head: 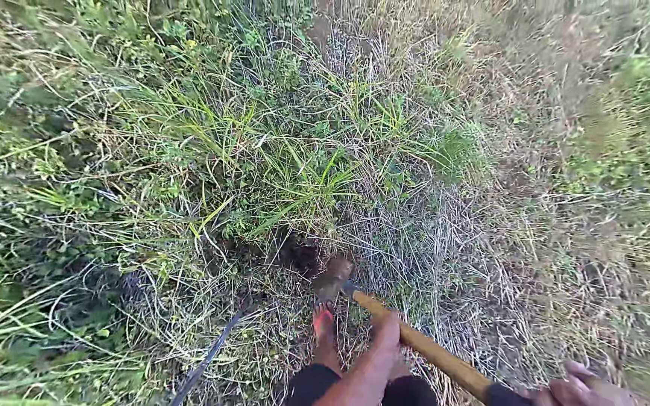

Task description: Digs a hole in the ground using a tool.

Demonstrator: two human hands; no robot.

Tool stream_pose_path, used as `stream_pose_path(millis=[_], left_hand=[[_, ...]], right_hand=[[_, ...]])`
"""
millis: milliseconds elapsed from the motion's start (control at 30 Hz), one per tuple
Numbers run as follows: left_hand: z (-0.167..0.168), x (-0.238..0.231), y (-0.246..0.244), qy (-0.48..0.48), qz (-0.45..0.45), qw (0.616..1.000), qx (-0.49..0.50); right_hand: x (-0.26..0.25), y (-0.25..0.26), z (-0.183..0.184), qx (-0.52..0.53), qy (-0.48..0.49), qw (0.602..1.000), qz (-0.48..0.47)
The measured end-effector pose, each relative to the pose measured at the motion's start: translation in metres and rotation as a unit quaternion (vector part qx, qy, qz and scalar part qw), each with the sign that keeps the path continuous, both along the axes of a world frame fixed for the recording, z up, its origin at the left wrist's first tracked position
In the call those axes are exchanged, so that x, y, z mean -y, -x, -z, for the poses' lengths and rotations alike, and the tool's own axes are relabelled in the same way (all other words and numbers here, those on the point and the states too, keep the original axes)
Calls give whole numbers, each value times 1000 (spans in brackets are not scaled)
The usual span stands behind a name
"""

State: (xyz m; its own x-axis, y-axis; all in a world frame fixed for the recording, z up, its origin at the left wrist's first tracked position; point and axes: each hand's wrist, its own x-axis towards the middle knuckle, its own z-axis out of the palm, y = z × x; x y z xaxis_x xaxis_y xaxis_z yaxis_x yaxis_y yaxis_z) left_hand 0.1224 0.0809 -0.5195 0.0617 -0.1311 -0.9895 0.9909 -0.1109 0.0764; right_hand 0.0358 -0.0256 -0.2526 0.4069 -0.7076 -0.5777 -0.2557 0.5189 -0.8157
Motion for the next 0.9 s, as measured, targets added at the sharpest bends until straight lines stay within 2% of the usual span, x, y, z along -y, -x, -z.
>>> stream_pose_path(millis=[100, 200, 267, 367, 467, 567, 633, 733, 833, 900], left_hand=[[-6, -9, -1, 25, 14, 999, 18], [-32, -17, -2, 72, 64, 994, 53], [-66, -24, 4, 139, 125, 980, 68], [-123, -25, 12, 247, 222, 935, 121], [-173, -22, 21, 305, 337, 859, 237], [-212, -12, 20, 240, 493, 774, 316], [-232, -8, 16, 183, 561, 741, 321], [-256, 0, 21, 98, 581, 734, 337], [-257, 11, 51, 21, 590, 737, 330], [-256, 21, 71, -34, 584, 739, 335]], right_hand=[[-23, -24, 59, 8, 28, 999, 44], [-16, -33, 71, 18, 54, 997, 51], [-1, -21, 70, -9, 68, 996, 60], [21, 0, 71, -52, 98, 992, 54], [24, 16, 75, -60, 108, 991, 42], [10, 20, 74, -48, 93, 994, 41], [4, 21, 72, -29, 70, 996, 37], [6, 25, 63, 31, 3, 999, -14], [15, 31, 66, 96, -138, 985, -43], [21, 33, 69, 93, -180, 979, -32]])
